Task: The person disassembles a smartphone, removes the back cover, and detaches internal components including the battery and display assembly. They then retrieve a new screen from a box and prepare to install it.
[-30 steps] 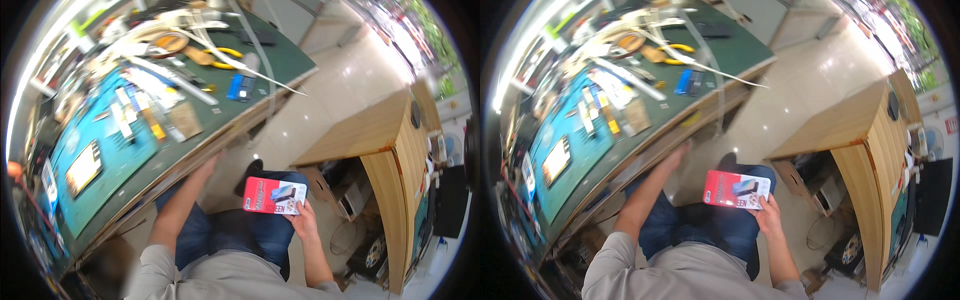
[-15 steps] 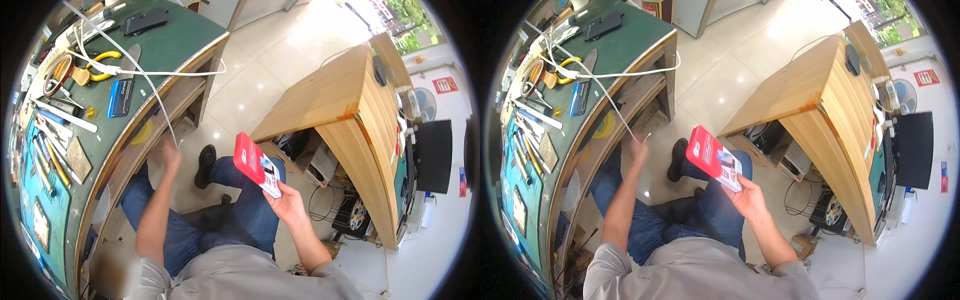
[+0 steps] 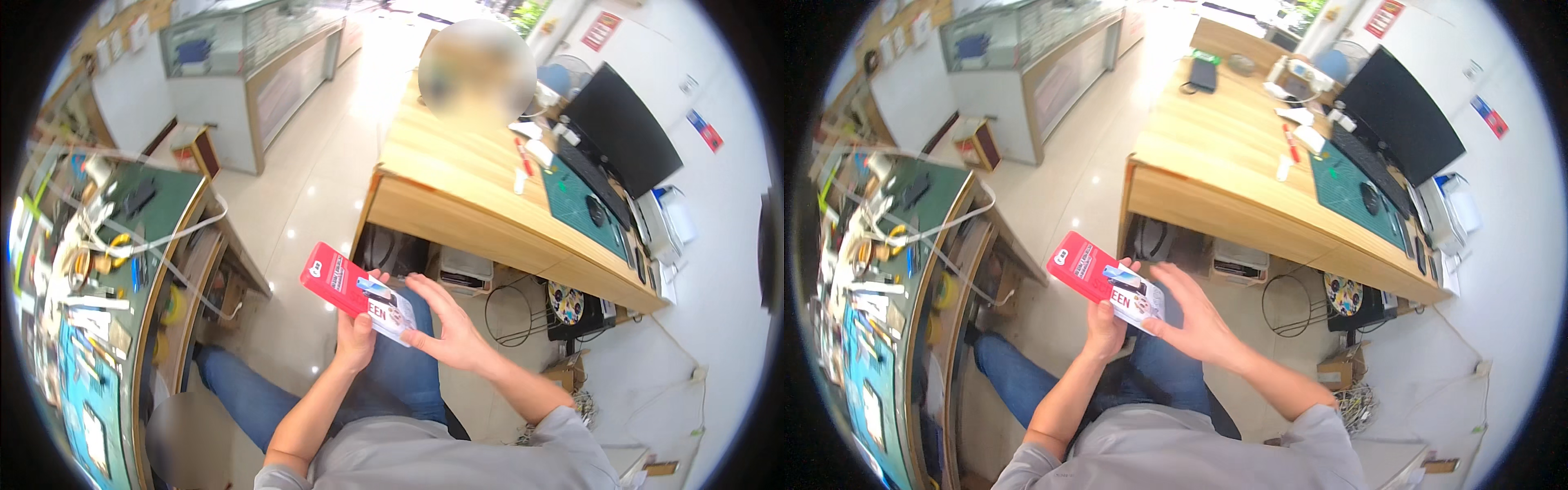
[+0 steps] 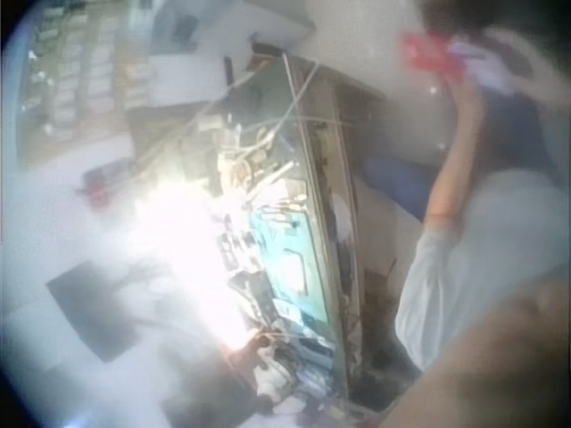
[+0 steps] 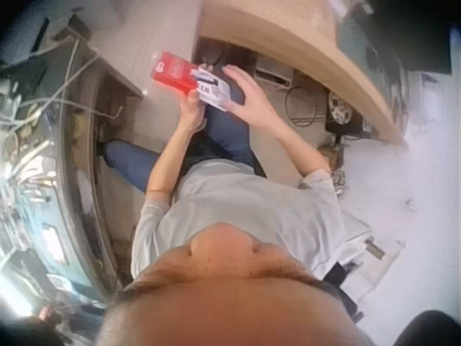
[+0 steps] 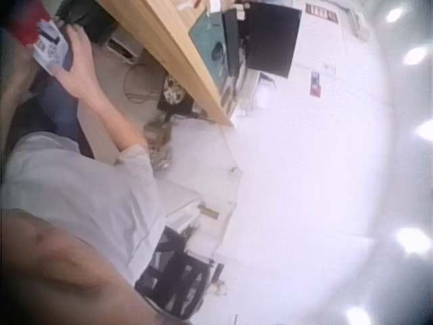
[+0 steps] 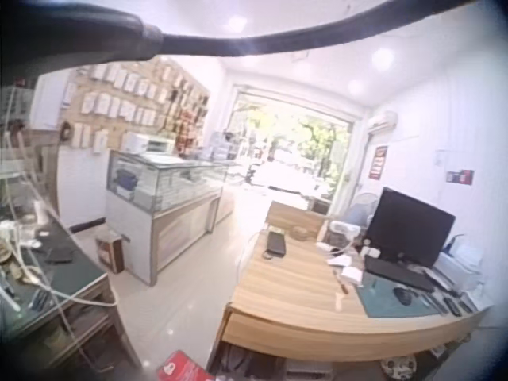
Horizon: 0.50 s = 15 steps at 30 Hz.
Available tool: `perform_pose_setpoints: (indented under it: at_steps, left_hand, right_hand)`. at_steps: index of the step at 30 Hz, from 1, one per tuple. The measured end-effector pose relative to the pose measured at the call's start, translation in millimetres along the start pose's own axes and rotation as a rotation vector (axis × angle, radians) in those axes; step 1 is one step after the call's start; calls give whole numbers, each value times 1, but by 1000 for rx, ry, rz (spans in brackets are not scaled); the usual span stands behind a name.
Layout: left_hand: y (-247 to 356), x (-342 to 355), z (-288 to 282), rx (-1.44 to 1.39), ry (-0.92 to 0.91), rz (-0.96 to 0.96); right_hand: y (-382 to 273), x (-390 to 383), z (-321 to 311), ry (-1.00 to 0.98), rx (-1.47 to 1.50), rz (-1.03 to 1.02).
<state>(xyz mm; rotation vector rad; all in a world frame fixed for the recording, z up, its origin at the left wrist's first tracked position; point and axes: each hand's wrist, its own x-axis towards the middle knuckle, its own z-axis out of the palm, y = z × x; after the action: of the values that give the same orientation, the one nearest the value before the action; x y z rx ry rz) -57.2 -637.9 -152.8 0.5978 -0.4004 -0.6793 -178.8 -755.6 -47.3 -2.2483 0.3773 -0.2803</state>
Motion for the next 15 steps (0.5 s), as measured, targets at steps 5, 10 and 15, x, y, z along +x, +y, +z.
perform_pose_setpoints:
  at_steps: [5, 10, 15]
  left_hand:
    - [4, 62, 63, 197, -43, 30]
    - [41, 133, 103, 292, -134, -42]
    - [33, 215, 134, 223, -159, -296]
  right_hand:
    - [-35, 41, -71, -12, -188, -200]
    - [-6, 98, -120, 263, 694, -39]
    - [29, 155, -120, 125, 845, 257]
